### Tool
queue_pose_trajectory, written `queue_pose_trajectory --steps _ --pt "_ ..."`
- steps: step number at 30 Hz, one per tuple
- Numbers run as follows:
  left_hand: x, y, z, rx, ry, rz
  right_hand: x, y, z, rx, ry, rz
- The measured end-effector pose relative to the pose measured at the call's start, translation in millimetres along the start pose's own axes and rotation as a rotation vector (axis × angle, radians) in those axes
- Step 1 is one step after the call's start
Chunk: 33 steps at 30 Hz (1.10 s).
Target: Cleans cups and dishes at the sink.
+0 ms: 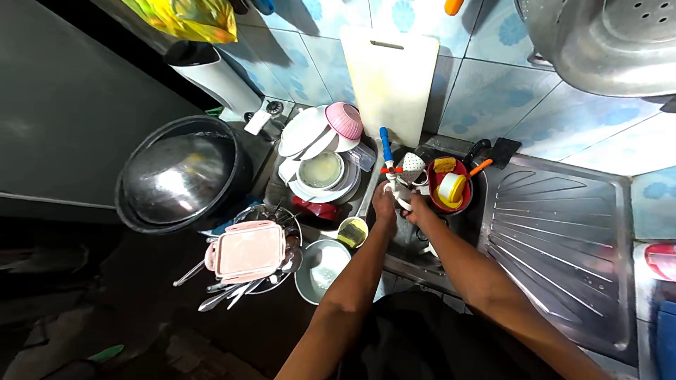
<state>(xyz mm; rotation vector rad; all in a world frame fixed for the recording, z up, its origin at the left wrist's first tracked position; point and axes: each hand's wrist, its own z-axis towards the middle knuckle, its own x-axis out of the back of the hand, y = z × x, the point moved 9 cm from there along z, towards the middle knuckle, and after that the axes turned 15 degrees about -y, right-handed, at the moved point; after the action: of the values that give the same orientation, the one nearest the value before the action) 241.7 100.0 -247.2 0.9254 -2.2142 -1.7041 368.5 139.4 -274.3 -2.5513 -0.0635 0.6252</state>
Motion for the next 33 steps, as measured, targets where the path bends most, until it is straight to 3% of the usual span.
queue_pose_trajectory --steps 4,7,9,11,15,18,21,25,28,31,33 --pt "-7.8 5.1 9.3 0.012 -0.032 0.126 7.4 17.8 1.6 -0.04 -0.043 0.163" --pt "-10.9 -23.2 2.0 0.24 0.031 -0.076 4.3 11.8 2.8 -0.02 -0.078 0.097" --pt "-6.9 -45.0 -9.1 0.349 0.131 -0.3 -6.8 0.6 0.2 0.037 -0.169 -0.091" --pt "-10.3 -47.1 -21.3 0.336 0.163 -0.505 -18.9 -11.0 -1.8 0.093 -0.231 -0.402" --pt "-19.4 -44.2 -24.7 0.305 0.061 -0.72 -44.9 -27.6 4.6 0.115 -0.256 -1.05" --pt "-31.4 -42.8 -20.0 0.319 -0.034 -0.769 -55.0 -48.1 6.7 0.156 -0.155 -1.285" --pt "-35.2 -37.1 -15.9 0.304 -0.008 -0.817 -64.2 -60.7 1.8 0.195 -0.108 -1.226" --pt "-38.2 -23.4 -19.6 0.258 0.054 -0.793 -66.2 -58.8 20.8 0.429 -0.005 -1.056" --pt "-34.2 -24.8 -16.8 0.266 0.093 -0.714 -64.7 -44.8 50.2 0.377 0.026 -0.95" --pt "-39.4 -12.3 -8.5 0.24 -0.09 -0.751 -70.0 -39.6 66.7 0.326 -0.014 -0.753" --pt "-41.9 5.3 -13.3 0.209 -0.28 -0.688 -81.9 -40.1 24.8 0.236 -0.087 -0.642"
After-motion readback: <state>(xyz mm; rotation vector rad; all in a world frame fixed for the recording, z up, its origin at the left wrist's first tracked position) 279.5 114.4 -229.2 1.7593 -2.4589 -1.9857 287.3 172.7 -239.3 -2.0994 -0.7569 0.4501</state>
